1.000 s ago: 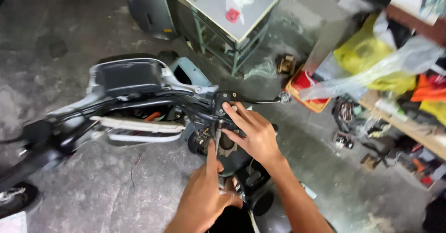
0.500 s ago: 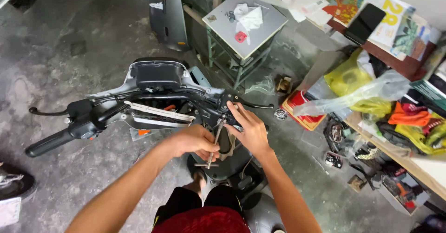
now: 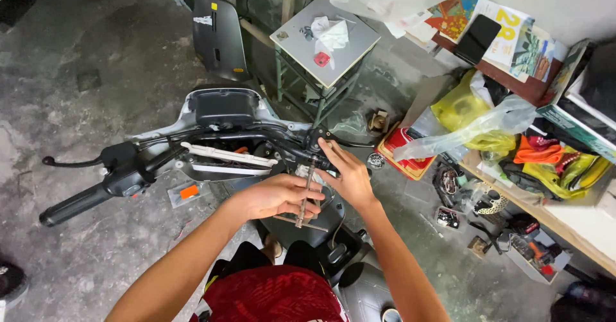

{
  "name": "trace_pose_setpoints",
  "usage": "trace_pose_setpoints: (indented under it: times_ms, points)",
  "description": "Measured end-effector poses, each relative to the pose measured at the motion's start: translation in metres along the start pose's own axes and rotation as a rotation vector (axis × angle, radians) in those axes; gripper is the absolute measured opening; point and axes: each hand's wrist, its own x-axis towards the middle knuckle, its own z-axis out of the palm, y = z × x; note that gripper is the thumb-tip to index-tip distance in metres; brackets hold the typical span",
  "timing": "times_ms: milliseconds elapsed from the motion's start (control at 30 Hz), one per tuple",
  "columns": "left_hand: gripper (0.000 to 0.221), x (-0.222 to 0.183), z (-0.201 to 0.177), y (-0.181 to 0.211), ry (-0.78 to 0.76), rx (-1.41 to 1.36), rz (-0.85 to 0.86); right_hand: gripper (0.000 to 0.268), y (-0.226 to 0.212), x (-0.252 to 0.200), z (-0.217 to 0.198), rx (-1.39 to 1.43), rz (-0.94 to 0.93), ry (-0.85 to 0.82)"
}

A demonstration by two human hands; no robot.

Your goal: Tightening or loosening bolts on a motorcycle handlebar brake master cylinder assembly using a T-handle wrench.

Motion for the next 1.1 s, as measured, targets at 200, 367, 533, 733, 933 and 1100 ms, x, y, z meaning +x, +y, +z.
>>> trace_pose_setpoints:
  times_ms: [200, 367, 533, 733, 933, 1100]
  points:
    - [0.035, 0.019, -0.011, -0.006, -0.025, 0.017, -0.064, 0.081, 0.003, -0.001, 0.004, -0.011, 0.026, 0.000]
    - [0.020, 0.023, -0.006, 0.002, 0.121, 0.168, -0.072, 0.081, 0.003, -0.002, 0.006, -0.009, -0.006, 0.048]
    - [0.016, 0.017, 0.006, 0.010, 0.234, 0.302, -0.028, 0.083, 0.001, -0.001, 0.004, 0.000, 0.004, 0.032]
    - [0.022, 0.017, 0.010, 0.008, 0.312, 0.351, 0.033, 0.084, 0.001, 0.000, 0.005, 0.005, 0.001, 0.031]
    - [0.026, 0.019, 0.006, 0.007, 0.324, 0.393, 0.064, 0.084, 0.003, 0.000, 0.004, -0.007, 0.001, 0.020]
    - [0.024, 0.042, -0.025, -0.015, 0.109, 0.372, 0.071, 0.084, 0.004, -0.001, 0.006, 0.000, 0.006, 0.012]
